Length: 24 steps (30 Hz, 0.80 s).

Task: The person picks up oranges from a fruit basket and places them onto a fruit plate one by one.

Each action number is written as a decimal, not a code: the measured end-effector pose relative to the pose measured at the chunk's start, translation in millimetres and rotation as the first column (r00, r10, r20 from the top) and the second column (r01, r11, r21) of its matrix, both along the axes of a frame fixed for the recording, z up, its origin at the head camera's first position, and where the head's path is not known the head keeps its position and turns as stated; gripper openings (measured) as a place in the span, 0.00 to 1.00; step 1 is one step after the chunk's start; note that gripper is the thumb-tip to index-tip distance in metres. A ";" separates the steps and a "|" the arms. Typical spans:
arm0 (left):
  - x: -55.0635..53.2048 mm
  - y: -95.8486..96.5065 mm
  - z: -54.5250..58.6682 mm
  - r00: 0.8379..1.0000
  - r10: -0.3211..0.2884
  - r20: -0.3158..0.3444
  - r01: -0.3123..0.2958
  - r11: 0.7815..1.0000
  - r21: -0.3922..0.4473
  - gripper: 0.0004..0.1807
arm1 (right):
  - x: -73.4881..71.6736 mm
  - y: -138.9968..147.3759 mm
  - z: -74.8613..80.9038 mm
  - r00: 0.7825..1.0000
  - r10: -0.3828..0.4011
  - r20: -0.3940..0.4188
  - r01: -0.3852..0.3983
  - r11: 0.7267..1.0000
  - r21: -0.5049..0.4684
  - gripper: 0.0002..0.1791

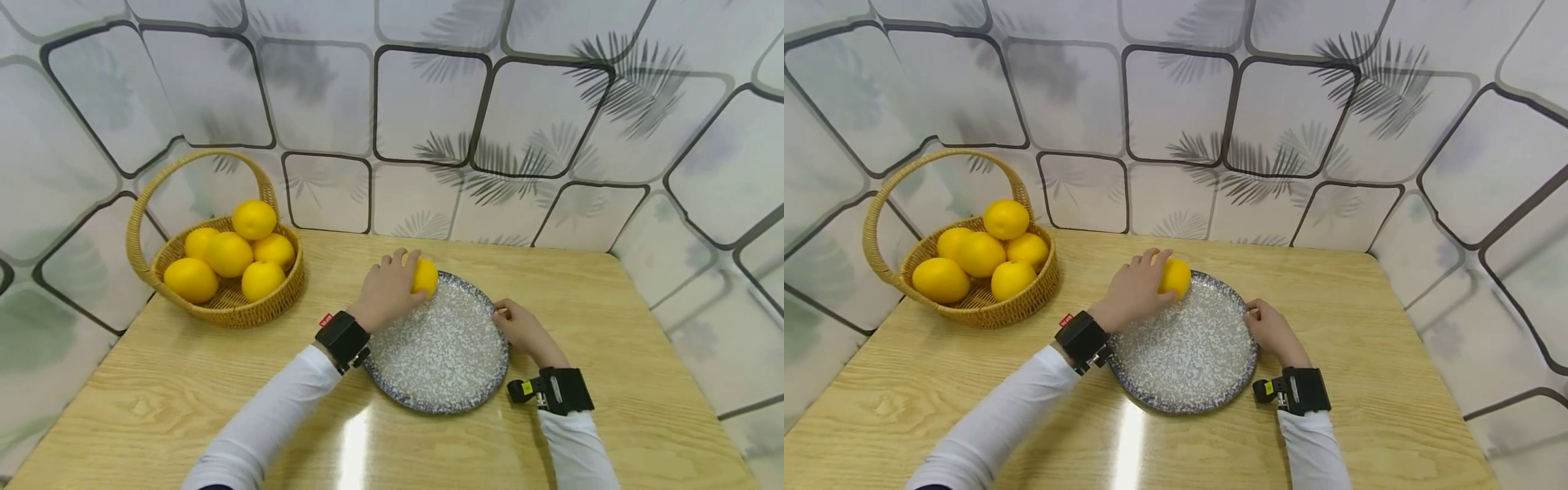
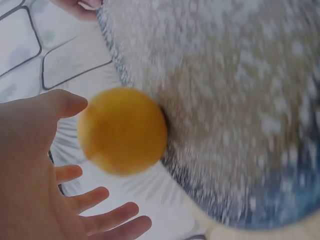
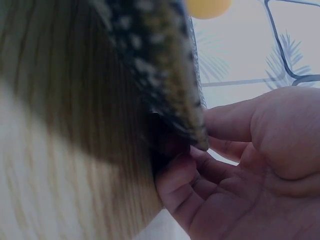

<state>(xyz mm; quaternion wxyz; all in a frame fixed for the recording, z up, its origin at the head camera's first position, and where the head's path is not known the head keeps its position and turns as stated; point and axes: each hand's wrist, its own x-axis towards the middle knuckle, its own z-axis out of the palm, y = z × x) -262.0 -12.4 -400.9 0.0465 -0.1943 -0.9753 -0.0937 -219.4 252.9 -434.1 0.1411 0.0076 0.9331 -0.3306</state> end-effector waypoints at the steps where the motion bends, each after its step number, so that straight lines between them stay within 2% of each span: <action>1: -0.5 -2.6 2.2 1.000 0.009 0.004 -0.009 1.000 0.001 0.44 | 0.0 0.1 0.3 1.000 -0.002 0.003 0.002 1.000 -0.004 0.25; 5: -2.1 -16.0 13.4 0.999 0.039 -0.006 -0.039 0.999 -0.015 0.43 | -0.2 1.2 0.4 1.000 -0.009 0.013 0.009 1.000 -0.024 0.25; 10: -3.3 -39.1 30.8 0.996 0.068 -0.052 -0.068 0.998 -0.006 0.39 | -0.3 2.9 -0.4 1.000 -0.003 0.001 0.003 0.999 -0.041 0.25; 16: -11.7 -72.0 44.4 0.991 0.119 -0.063 -0.118 0.993 0.015 0.36 | 0.5 3.5 0.9 1.000 -0.006 -0.003 0.006 0.999 -0.042 0.25; 18: -14.2 -83.3 49.9 0.989 0.135 -0.065 -0.136 0.991 -0.010 0.36 | 0.4 3.1 1.4 1.000 -0.008 -0.004 0.008 0.999 -0.040 0.25; 24: -22.6 -118.0 64.8 0.973 0.186 -0.135 -0.201 0.973 -0.114 0.34 | -0.1 2.6 1.3 1.000 -0.007 0.012 0.007 0.999 -0.041 0.25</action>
